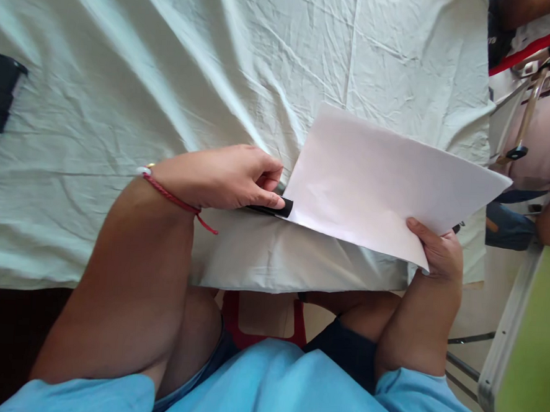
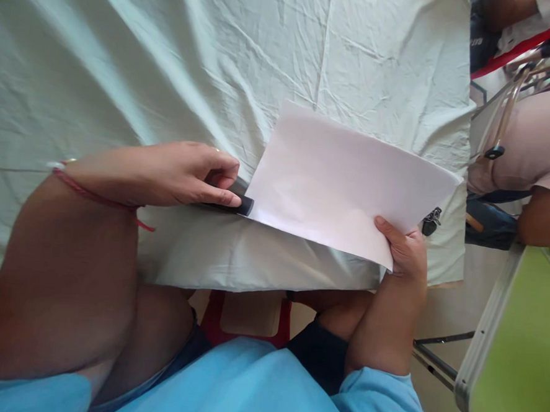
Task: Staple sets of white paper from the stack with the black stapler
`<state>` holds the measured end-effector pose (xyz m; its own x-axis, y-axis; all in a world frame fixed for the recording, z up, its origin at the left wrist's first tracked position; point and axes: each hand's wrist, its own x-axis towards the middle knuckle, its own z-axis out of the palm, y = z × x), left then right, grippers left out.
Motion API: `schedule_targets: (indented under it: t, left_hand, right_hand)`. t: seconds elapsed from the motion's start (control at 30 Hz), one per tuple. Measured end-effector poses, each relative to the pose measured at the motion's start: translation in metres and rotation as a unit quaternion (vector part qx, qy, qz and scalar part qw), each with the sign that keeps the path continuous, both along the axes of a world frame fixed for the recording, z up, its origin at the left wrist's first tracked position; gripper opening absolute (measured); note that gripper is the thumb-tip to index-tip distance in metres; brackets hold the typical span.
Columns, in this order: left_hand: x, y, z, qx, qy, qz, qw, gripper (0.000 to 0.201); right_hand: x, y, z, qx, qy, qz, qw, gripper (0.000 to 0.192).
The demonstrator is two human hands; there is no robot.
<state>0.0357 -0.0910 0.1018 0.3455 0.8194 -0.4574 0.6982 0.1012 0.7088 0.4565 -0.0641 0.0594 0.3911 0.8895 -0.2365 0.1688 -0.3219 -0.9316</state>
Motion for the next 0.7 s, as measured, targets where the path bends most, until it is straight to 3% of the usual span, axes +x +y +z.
schedule_targets:
  t: [0.3,0.43,0.5,0.63,0.7]
  left_hand:
    - [0.0,0.0,0.004,0.024,-0.057,-0.042,0.997,0.04]
    - [0.001,-0.004,0.008,-0.03,-0.064,-0.051,0.996,0.037]
    - [0.002,-0.005,0.007,-0.027,-0.063,-0.007,0.998,0.036]
    - [0.007,-0.004,0.002,0.092,-0.042,0.194,0.976,0.036]
    - [0.011,-0.003,-0.002,0.088,-0.051,0.246,0.964,0.038]
  right_hand:
    - [-0.002,0.009,-0.009,0.061,-0.03,0.032,0.997,0.055]
    - [-0.004,0.012,-0.01,0.112,-0.03,0.005,0.993,0.051]
    - [-0.006,0.012,-0.011,0.139,-0.021,-0.008,0.99,0.051]
    - [-0.011,0.011,-0.012,0.187,-0.01,-0.015,0.982,0.041]
    - [-0.015,0.01,-0.012,0.202,-0.001,-0.015,0.979,0.038]
